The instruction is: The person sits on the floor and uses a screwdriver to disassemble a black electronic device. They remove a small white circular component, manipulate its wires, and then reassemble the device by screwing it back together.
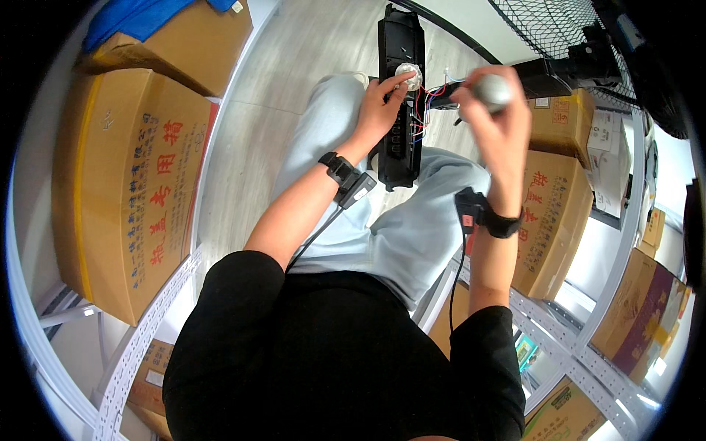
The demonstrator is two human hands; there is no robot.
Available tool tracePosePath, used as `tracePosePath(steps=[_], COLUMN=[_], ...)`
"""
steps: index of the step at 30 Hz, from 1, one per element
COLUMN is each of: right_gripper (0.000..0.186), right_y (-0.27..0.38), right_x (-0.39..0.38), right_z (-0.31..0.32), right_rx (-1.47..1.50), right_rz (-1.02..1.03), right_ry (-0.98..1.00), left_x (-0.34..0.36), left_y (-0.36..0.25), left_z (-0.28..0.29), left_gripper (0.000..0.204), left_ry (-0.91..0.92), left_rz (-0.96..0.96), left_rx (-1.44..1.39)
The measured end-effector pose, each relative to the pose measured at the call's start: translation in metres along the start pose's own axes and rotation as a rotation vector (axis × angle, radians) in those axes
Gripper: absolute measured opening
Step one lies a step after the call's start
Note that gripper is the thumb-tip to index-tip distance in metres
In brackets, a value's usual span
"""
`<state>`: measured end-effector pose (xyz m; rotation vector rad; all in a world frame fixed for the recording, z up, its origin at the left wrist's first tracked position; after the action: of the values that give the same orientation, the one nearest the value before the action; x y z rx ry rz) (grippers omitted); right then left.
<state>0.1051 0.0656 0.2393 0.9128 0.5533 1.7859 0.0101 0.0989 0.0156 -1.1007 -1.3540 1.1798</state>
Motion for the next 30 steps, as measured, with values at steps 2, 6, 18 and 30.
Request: tracePosePath(steps=[2, 6, 18, 30], right_gripper=[0.029, 0.031, 0.031, 0.032], right_y=[-0.003, -0.038, -0.066, -0.065], right_x=[0.002, -0.002, -0.002, 0.003], right_z=[-0.036, -0.07, -0.089, -0.09], right_rx=[-0.179, -0.411, -0.737, -0.719], right_rz=[0.004, 0.107, -0.091, -0.088], right_ry=[0.131, 0.17, 0.176, 0.205], left_x=[0.001, -0.001, -0.001, -0.003], left_y=[0.005, 0.011, 0.013, 0.008], left_z=[0.0, -0.004, -0.001, 0.0], left_gripper=[0.027, 0.027, 0.022, 0.025], left_ry=[-0.048, -0.051, -0.062, -0.068], left_rz=[-0.054, -0.069, -0.079, -0.124], left_rx=[-0.076, -0.035, 0.069, 0.042])
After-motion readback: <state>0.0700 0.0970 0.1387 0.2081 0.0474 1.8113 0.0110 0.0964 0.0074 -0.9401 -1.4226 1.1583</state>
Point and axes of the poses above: each hand's wrist, its own x-axis towards the middle knuckle, its own z-axis out of the back of the hand, y = z × x, the point moved 10 cm from there along x, towards the middle knuckle, and after that the axes turned 2 degrees about x, right-handed, at the moved point
